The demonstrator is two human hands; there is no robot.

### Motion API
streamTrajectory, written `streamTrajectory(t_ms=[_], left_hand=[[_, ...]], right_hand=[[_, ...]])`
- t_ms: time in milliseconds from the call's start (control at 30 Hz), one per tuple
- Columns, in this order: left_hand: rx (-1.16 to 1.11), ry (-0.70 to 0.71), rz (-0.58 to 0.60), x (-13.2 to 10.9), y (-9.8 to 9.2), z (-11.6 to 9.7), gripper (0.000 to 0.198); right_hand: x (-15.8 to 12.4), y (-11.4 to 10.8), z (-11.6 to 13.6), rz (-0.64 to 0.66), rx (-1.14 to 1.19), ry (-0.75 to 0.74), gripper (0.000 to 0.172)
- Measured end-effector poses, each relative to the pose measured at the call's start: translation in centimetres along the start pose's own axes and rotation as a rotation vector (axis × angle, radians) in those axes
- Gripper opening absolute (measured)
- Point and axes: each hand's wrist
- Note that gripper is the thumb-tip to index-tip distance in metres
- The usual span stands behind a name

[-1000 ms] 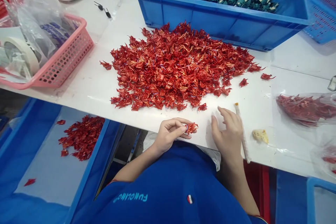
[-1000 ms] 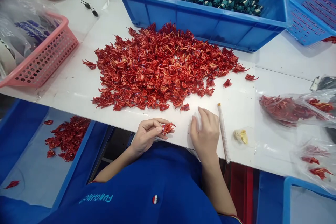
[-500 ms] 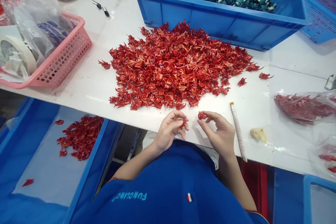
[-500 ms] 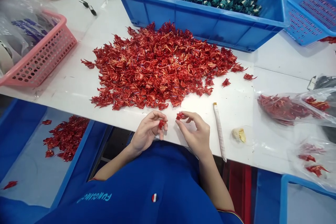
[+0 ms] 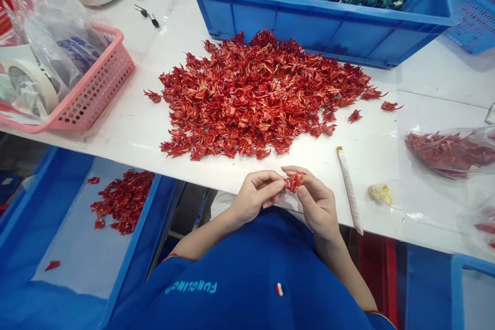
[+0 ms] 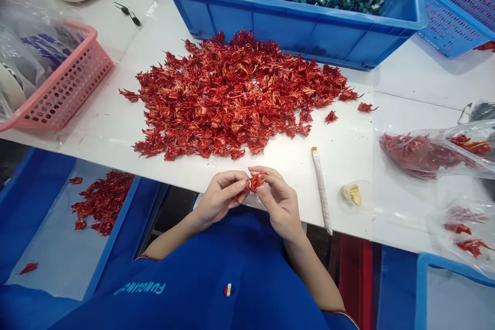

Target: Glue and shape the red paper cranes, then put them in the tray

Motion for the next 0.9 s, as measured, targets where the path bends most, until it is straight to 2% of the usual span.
streamTrajectory(t_ms=[200, 333, 433, 567, 700, 800, 900], left_hand=[[-0.005, -0.016, -0.020, 0.0, 0.0, 0.3, 0.046], [0.095, 0.048, -0.043, 0.0, 0.0, 0.6, 0.046], [0.241, 0.216, -0.066, -0.1, 0.0, 0.6, 0.041], [0.498, 0.524, -0.161, 0.0, 0.0, 1.1, 0.030], [0.654, 0.806, -0.197, 0.3, -0.1, 1.6, 0.018], [0.705, 0.909, -0.217, 0.2, 0.0, 1.6, 0.014], [0.718, 0.938, -0.216, 0.1, 0.2, 1.5, 0.013]], right_hand=[[-0.4, 0.1, 0.4, -0.029, -0.121, -0.089, 0.019], [-1.0, 0.3, 0.3, -0.211, -0.275, -0.151, 0.026], [-1.2, 0.5, 0.5, -0.287, -0.310, -0.193, 0.021], [-1.2, 1.0, 0.7, -0.293, -0.267, -0.119, 0.009], [-1.4, 1.6, 0.2, -0.381, -0.202, -0.133, 0.011], [-1.7, 1.8, -0.3, -0.412, -0.162, -0.172, 0.012], [-1.8, 1.6, -0.6, -0.403, -0.149, -0.201, 0.012]])
Point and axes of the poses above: each hand's wrist, its own x-axis towards the middle knuckle, its own y-axis out of the palm, z = x × y, and after that the axes turned 2 degrees about -z, right-handed
